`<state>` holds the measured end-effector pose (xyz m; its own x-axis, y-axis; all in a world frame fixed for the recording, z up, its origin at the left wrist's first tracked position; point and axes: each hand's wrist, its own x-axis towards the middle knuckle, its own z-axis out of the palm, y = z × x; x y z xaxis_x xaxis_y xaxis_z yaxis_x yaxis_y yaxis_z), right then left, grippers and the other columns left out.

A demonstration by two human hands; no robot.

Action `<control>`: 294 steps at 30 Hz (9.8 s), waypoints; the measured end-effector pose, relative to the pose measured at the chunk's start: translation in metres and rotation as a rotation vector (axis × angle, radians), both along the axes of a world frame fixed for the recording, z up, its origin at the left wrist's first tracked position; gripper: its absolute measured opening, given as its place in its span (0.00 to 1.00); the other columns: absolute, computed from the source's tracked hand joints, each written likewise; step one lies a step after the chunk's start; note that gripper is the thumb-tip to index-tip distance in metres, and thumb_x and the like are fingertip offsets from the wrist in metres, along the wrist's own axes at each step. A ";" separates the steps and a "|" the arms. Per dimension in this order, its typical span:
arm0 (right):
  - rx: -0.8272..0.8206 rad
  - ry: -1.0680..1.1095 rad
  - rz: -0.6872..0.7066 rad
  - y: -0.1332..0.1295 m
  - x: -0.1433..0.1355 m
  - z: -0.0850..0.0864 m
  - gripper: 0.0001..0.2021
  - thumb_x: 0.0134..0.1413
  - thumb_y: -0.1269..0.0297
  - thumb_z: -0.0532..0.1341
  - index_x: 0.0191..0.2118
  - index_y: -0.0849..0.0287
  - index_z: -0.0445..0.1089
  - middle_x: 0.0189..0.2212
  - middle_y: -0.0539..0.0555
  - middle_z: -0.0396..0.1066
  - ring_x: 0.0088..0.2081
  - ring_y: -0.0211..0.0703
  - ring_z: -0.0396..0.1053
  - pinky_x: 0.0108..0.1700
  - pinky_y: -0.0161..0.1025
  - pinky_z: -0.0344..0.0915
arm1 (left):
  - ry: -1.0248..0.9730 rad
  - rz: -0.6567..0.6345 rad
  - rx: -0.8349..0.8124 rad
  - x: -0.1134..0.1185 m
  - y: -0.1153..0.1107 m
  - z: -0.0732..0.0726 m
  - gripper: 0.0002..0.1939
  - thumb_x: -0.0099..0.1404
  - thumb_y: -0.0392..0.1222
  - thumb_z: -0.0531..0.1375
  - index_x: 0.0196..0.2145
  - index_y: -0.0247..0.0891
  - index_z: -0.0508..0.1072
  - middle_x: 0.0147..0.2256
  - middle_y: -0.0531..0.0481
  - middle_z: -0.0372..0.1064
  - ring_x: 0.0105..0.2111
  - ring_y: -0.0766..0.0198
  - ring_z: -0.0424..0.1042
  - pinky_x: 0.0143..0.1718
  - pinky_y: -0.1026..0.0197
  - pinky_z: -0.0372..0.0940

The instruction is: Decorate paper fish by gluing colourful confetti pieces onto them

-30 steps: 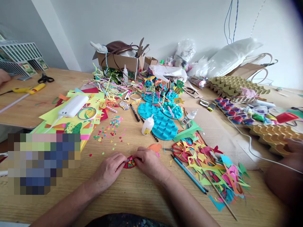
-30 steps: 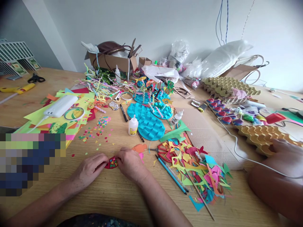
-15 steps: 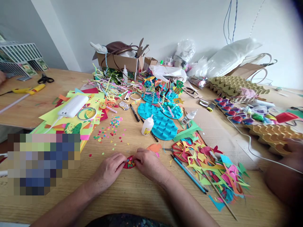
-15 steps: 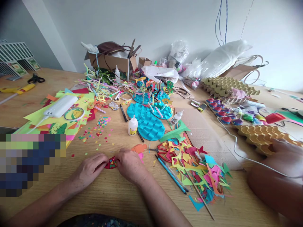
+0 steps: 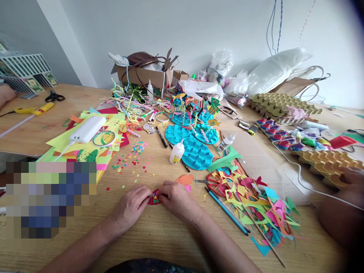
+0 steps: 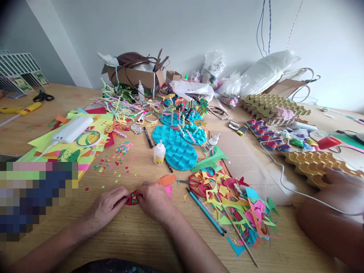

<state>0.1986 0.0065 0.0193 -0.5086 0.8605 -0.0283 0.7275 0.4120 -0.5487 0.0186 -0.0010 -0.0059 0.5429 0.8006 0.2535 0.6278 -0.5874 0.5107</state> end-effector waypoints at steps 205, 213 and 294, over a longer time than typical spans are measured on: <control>-0.265 0.571 -0.282 0.011 0.020 -0.001 0.04 0.46 0.71 0.55 0.24 0.62 0.64 0.18 0.45 0.58 0.21 0.30 0.54 0.22 0.28 0.49 | -0.122 -0.073 -0.729 0.035 0.053 0.042 0.08 0.54 0.42 0.52 0.27 0.35 0.65 0.24 0.57 0.60 0.26 0.67 0.61 0.26 0.67 0.56; -0.273 0.513 -0.286 0.010 0.019 0.005 0.04 0.45 0.73 0.55 0.24 0.63 0.65 0.19 0.45 0.60 0.22 0.30 0.54 0.22 0.27 0.50 | -0.109 -0.036 -0.661 0.034 0.051 0.034 0.07 0.53 0.40 0.51 0.25 0.36 0.66 0.22 0.57 0.61 0.24 0.68 0.60 0.25 0.68 0.55; -0.085 -0.222 -0.082 0.003 0.008 0.006 0.05 0.51 0.67 0.54 0.33 0.59 0.65 0.30 0.53 0.70 0.31 0.40 0.66 0.28 0.33 0.52 | 0.063 0.044 -0.016 0.001 -0.003 0.001 0.08 0.60 0.33 0.49 0.30 0.40 0.66 0.29 0.52 0.66 0.30 0.65 0.66 0.32 0.64 0.62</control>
